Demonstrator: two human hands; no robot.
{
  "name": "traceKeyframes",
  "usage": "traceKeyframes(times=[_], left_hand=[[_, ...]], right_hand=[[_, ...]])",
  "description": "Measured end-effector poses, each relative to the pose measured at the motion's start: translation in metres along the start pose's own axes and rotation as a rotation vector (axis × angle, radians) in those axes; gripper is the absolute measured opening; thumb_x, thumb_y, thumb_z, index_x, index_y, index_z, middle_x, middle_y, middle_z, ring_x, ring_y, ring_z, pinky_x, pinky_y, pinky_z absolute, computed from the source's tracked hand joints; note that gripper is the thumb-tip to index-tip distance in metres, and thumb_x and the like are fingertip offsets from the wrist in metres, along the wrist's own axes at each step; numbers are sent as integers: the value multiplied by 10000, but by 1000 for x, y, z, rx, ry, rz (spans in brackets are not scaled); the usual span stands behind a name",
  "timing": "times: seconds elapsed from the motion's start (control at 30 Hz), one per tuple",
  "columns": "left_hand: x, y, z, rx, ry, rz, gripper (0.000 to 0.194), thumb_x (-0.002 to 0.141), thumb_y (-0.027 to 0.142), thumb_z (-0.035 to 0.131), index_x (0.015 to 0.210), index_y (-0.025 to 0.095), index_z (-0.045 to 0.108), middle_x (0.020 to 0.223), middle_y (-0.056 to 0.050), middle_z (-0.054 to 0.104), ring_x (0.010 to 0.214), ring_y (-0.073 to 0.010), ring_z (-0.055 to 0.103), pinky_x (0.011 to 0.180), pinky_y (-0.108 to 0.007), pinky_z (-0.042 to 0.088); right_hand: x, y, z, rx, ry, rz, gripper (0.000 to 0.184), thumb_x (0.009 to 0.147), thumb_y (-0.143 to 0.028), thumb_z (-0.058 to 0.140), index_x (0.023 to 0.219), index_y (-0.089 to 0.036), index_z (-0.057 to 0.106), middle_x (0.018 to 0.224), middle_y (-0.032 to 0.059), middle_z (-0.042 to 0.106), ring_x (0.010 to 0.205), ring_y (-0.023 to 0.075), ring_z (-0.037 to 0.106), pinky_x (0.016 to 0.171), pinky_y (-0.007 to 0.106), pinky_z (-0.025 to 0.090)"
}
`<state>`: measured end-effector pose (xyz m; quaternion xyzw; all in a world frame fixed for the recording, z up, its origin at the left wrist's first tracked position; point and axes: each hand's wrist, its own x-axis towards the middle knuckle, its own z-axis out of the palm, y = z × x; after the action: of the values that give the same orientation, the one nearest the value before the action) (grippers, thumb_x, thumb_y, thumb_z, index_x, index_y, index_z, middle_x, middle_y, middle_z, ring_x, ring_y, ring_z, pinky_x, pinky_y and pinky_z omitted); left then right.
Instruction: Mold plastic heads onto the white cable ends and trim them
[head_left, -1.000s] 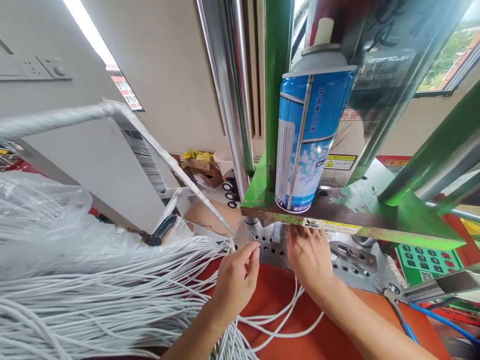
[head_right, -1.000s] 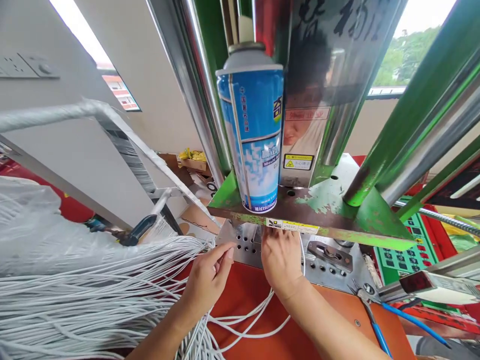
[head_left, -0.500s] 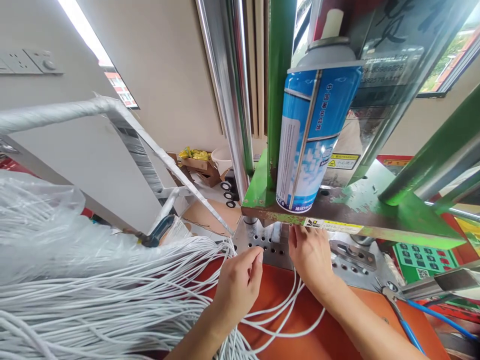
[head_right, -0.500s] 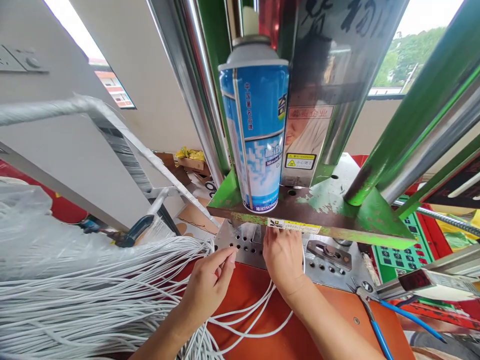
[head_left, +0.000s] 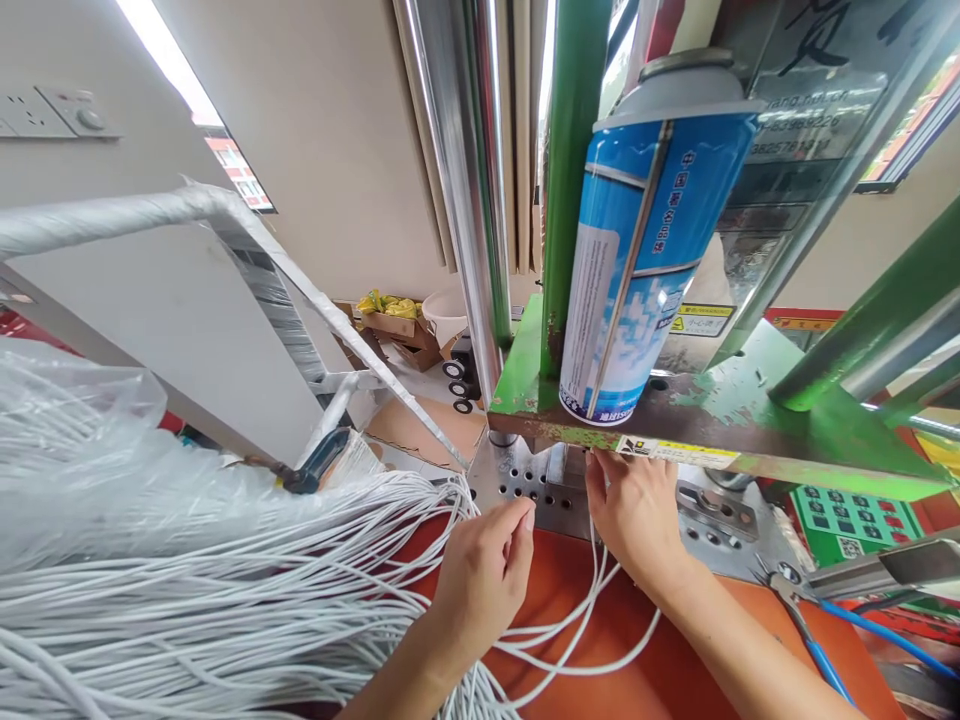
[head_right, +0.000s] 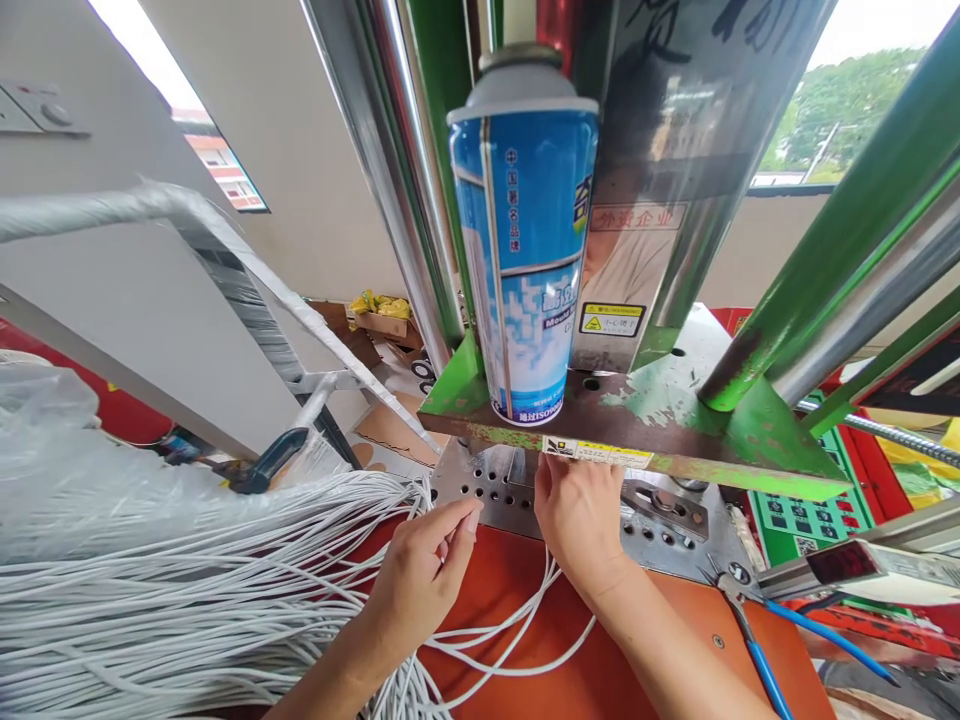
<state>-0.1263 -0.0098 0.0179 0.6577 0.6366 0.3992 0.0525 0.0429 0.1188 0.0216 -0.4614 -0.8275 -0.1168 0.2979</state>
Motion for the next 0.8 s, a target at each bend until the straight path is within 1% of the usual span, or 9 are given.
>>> traceKeyframes(times=[0.13, 0.27, 0.37, 0.4, 0.47, 0.57, 0.63, 0.7, 0.8], left_hand=[[1, -3, 2, 1, -3, 0, 239, 1071, 202, 464, 1095, 194, 701, 849, -30, 755, 668, -153, 659, 649, -269, 477], [1, -6, 3, 16, 18, 37, 234, 1073, 190, 458, 1081, 195, 692, 856, -40, 743, 712, -165, 679, 679, -280, 508], [7, 5, 3, 83, 46, 132, 241, 1059, 154, 452, 1081, 191, 688, 884, -69, 733, 815, -200, 703, 763, -320, 556], [12, 11, 4, 113, 36, 176, 252, 1047, 131, 449, 1109, 187, 687, 935, -87, 741, 880, -216, 711, 803, -340, 570], [25, 26, 8, 181, -14, 283, 304, 1019, 88, 448, 1212, 168, 669, 1131, -132, 749, 1079, -255, 701, 938, -397, 577], [52, 44, 22, 299, -124, 427, 384, 1005, 94, 469, 1364, 128, 601, 1399, -155, 675, 1332, -295, 597, 1159, -480, 471], [68, 47, 35, 369, -184, 449, 388, 1005, 122, 491, 1381, 121, 588, 1397, -148, 679, 1333, -299, 592, 1179, -495, 439], [78, 45, 46, 409, -224, 423, 358, 997, 133, 507, 1341, 134, 609, 1319, -134, 712, 1251, -294, 632, 1124, -486, 469], [81, 35, 61, 428, -216, 388, 301, 987, 150, 521, 1261, 161, 644, 1245, -121, 736, 1172, -298, 660, 1048, -471, 496]], right_hand=[[-3, 6, -4, 35, -51, -21, 311, 1084, -303, 455, 1081, -202, 750, 1028, 135, 740, 954, 311, 595, 862, 442, 379], [-14, 27, -23, 81, -119, -92, 346, 1118, -362, 402, 1116, -179, 695, 1097, 124, 741, 1020, 295, 619, 924, 444, 413], [-26, 45, -36, 52, -120, -176, 405, 1124, -362, 369, 1328, -120, 621, 1299, 174, 703, 1203, 335, 595, 1038, 511, 385], [-29, 50, -39, 35, -119, -203, 432, 1122, -363, 368, 1386, -100, 588, 1339, 186, 688, 1242, 348, 581, 1069, 536, 367], [-33, 55, -41, 7, -126, -232, 456, 1116, -350, 371, 1434, -80, 555, 1350, 192, 687, 1242, 360, 583, 1082, 564, 355], [-31, 54, -41, -7, -157, -241, 441, 1105, -308, 369, 1450, -97, 545, 1361, 180, 687, 1209, 354, 598, 1047, 555, 374], [-28, 51, -39, -18, -176, -244, 435, 1100, -292, 372, 1453, -104, 542, 1368, 179, 684, 1218, 357, 600, 1029, 549, 381], [-25, 49, -37, -36, -194, -236, 419, 1099, -282, 370, 1425, -101, 560, 1329, 181, 701, 1196, 361, 615, 1001, 542, 386], [-24, 47, -35, -62, -199, -226, 378, 1095, -273, 384, 1349, -111, 613, 1229, 174, 737, 1086, 349, 653, 910, 495, 397]])
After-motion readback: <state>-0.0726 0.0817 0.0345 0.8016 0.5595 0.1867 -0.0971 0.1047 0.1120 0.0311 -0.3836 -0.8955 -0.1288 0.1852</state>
